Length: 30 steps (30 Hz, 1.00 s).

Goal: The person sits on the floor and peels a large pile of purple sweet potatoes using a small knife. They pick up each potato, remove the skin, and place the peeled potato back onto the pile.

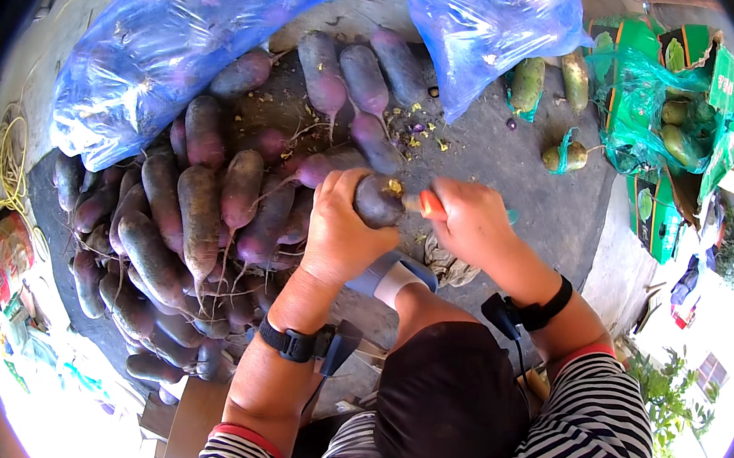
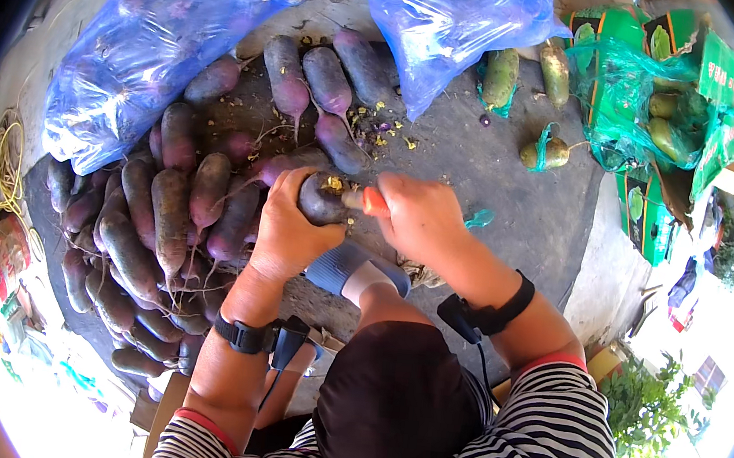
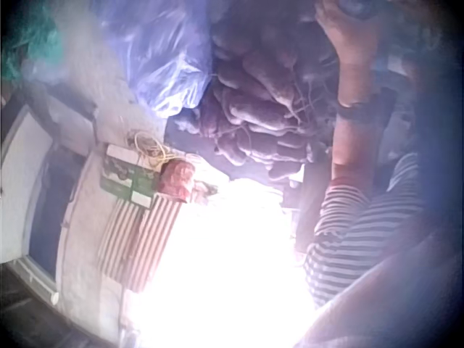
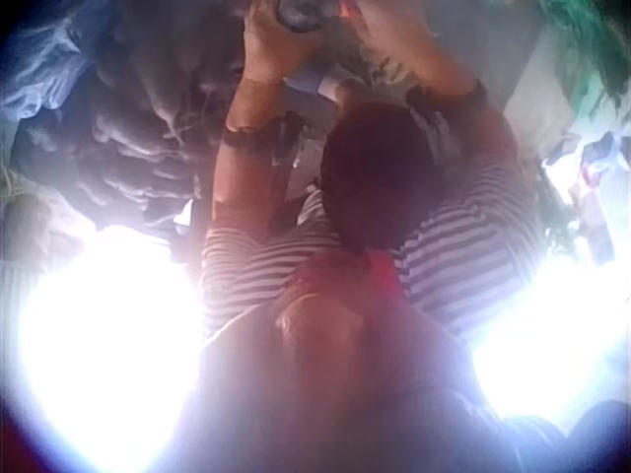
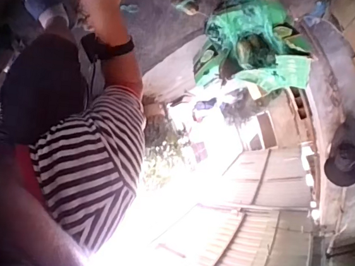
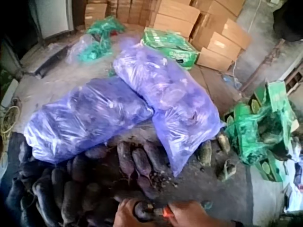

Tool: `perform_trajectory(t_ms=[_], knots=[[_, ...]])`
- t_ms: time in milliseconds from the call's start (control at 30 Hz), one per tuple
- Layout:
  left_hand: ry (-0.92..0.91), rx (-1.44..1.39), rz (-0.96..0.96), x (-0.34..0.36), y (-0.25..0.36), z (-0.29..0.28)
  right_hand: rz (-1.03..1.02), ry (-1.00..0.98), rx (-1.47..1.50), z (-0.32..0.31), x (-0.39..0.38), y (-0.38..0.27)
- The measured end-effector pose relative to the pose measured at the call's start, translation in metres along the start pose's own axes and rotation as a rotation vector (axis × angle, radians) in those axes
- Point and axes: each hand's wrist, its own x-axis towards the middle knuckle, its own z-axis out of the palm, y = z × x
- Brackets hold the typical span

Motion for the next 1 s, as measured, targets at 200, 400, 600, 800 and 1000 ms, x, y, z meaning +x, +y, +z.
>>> perform_trajectory(t_ms=[200, 400, 600, 800, 1000], knots=[[-0.033, -0.266, 0.100, -0.018, 0.007, 0.012, 0.509, -0.255, -0.200, 0.027, -0.006, 0.052], [0.054, -0.031, -0.164, -0.045, -0.018, 0.005, 0.424, -0.258, -0.080, 0.037, -0.005, 0.034], [0.277, 0.031, -0.176, -0.086, -0.015, -0.042, 0.371, -0.314, -0.042, 0.056, -0.011, 0.027], [0.572, -0.133, -0.428, -0.123, 0.025, -0.179, 0.308, -0.234, 0.023, 0.055, -0.013, 0.027], [0.597, 0.738, -0.510, -0.152, -0.086, -0.271, 0.248, -0.254, 0.023, 0.056, 0.002, 0.014]])
